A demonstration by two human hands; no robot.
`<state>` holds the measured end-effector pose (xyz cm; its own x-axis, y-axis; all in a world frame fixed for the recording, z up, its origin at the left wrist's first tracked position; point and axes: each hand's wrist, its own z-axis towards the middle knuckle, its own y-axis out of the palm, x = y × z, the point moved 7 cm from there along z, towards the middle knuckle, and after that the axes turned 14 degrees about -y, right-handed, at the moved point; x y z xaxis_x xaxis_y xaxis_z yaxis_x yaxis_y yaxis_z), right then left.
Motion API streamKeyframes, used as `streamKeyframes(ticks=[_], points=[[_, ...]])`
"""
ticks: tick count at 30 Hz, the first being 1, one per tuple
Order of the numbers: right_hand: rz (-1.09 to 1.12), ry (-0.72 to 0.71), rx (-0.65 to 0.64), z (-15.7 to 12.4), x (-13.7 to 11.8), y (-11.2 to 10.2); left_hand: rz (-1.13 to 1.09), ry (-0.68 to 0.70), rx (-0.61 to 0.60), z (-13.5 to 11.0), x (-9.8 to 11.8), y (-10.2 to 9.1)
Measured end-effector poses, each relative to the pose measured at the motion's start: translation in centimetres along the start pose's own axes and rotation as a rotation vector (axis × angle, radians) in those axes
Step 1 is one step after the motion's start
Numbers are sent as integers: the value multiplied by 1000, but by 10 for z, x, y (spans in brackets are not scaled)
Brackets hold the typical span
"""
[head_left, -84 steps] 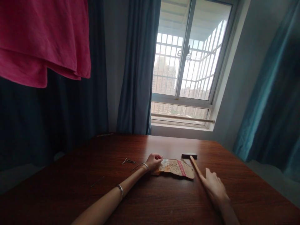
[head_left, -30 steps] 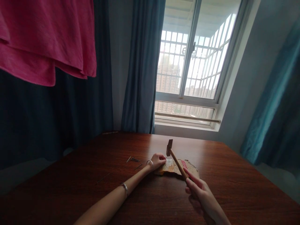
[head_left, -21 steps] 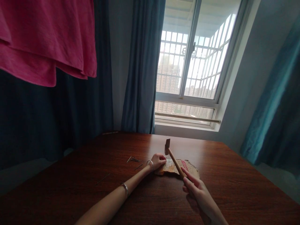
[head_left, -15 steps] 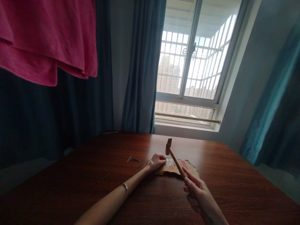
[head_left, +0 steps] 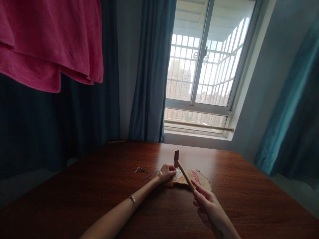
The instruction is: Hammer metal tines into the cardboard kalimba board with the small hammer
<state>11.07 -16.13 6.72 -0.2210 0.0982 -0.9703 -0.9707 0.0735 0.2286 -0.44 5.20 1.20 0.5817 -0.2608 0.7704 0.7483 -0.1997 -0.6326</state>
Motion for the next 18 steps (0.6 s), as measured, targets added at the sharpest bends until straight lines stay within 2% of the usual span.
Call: streamKeyframes(ticks=[4,8,13,18], points=[[15,13,28,-1,4,-8,-8,30,-4,-1,3,-1],[-10,-37,81,-2,-1,-27,5,59,19,-2,5,-3],[-232,-120,194,-3,-1,-71,18,60,19,1,2,-1],[-630,-99,315,-7,0,-124,-10,35,27,4,-3,1]])
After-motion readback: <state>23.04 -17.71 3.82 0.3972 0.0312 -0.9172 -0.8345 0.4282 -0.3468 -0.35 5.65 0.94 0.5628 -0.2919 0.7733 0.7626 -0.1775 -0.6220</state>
